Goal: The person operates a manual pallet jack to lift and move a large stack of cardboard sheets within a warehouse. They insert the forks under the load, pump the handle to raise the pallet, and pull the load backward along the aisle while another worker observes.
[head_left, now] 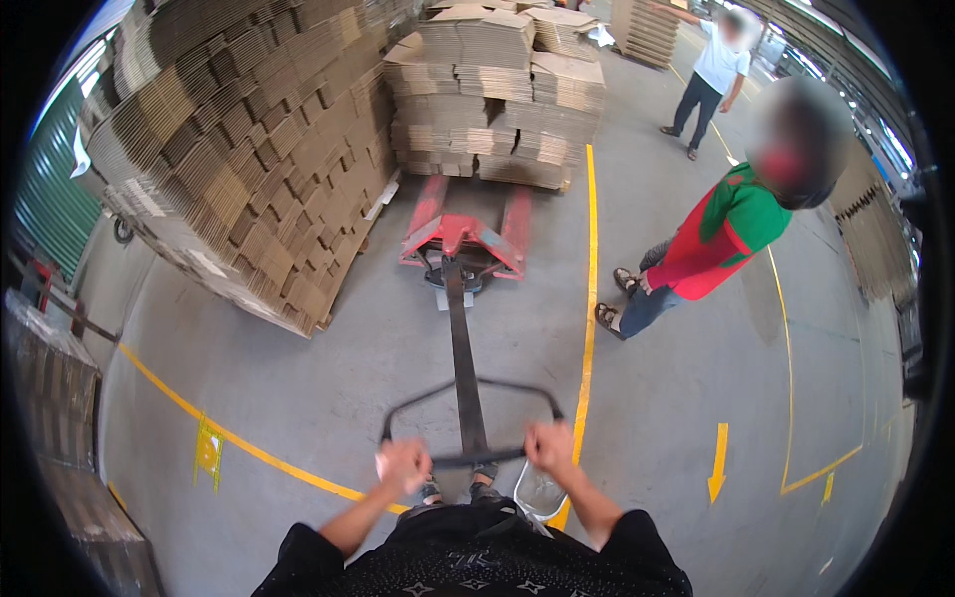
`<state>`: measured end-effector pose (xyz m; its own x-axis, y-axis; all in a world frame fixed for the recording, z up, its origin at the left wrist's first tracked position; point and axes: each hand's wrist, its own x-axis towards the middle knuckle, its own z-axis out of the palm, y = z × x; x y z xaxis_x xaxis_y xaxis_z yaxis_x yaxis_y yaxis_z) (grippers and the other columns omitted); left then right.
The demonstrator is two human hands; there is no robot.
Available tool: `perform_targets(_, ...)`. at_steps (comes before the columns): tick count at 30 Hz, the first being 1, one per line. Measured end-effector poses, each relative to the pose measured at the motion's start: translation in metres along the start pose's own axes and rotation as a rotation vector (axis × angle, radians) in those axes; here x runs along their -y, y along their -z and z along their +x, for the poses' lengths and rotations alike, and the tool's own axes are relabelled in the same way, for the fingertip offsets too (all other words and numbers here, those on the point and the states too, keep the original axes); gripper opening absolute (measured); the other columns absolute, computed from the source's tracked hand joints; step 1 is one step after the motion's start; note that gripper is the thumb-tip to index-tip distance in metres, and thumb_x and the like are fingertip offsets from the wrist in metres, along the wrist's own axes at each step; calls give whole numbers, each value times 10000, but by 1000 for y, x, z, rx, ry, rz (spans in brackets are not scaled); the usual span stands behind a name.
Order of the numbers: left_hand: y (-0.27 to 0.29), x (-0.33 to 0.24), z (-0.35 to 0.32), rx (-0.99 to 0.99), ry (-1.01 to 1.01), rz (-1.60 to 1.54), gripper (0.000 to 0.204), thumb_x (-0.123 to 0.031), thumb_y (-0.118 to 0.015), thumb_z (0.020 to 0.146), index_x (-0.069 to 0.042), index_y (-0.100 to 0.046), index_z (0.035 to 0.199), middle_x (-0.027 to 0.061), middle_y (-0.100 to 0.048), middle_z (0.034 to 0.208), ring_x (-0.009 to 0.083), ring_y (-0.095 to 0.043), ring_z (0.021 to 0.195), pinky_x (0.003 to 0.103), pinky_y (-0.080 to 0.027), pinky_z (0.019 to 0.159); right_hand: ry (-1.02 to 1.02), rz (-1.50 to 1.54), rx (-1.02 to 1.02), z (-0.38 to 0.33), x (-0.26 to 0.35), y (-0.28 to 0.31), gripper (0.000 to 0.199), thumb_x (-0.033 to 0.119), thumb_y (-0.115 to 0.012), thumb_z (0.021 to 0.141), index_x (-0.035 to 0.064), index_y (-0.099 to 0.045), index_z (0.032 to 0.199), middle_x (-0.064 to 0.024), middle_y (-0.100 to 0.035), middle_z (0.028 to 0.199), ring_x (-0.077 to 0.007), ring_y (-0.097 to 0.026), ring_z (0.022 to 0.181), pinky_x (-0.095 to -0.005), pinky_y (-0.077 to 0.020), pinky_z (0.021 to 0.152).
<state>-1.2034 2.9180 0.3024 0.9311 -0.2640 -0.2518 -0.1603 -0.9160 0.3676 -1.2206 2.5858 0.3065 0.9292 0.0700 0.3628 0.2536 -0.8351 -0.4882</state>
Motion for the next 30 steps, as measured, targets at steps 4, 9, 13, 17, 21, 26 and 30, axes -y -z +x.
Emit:
perform_targets(4, -97, 21, -32, 504, -52, 134, 402, -379, -456, 1013, -88, -733, 1014, 101, -755, 988, 352, -692, 1040, 516, -488, 936, -116, -164, 1052, -83, -24, -52, 396, 389, -464, 974, 105, -741, 987, -137, -737, 797, -305, -727, 890, -486, -539, 811)
perform_targets(9, 23, 45, 50, 539, -190, -104, 411, -442, -483, 1038, -114, -721, 1105, 102, -759, 1050, 297, -754, 862, 442, -554, 870, -146, -11, 912, 37, -32, -6, 446, 488, -463, 1009, 145, -747, 1042, -158, -743, 851, -383, -714, 891, -504, -557, 811)
perform_targets(13, 158, 14, 103, -48, 46, -274, 359, -470, -559, 979, -159, -739, 970, 62, -666, 589, 255, -716, 645, 421, -544, 658, -52, 5, 305, 176, 19, 59, 336, 408, -567, 978, 121, -734, 925, -177, -704, 729, -397, -694, 715, -523, -547, 650)
perform_targets(17, 243, 2, 161, -702, -95, -242, 175, -287, -683, 924, -122, -696, 868, 108, -560, 545, 322, -600, 512, 427, -479, 549, 24, 153, -60, 285, 60, 70, 149, 266, -691, 906, 121, -726, 898, -104, -649, 604, -328, -648, 565, -432, -497, 547)
perform_targets(21, 302, 26, 221, -860, -84, -367, 209, -251, -631, 940, -74, -702, 854, 123, -572, 580, 330, -609, 548, 408, -483, 568, 137, 235, -287, 368, 72, 58, 85, 169, -719, 886, 85, -709, 876, -79, -623, 575, -261, -617, 495, -365, -458, 504)
perform_targets(26, 357, 39, 289, -809, -103, -395, 270, -319, -629, 941, -74, -727, 883, 128, -671, 656, 351, -675, 646, 431, -536, 656, 65, 184, -339, 447, 77, 56, 140, 178, -732, 868, 76, -668, 798, -86, -629, 582, -257, -631, 516, -374, -481, 511)
perform_targets(30, 377, 44, 329, -889, -162, -485, 213, -273, -645, 916, -84, -708, 841, 121, -667, 641, 346, -669, 619, 450, -531, 621, 124, 148, -550, 487, 70, 49, 137, 135, -711, 880, 62, -651, 780, -87, -601, 559, -224, -587, 477, -344, -457, 493)
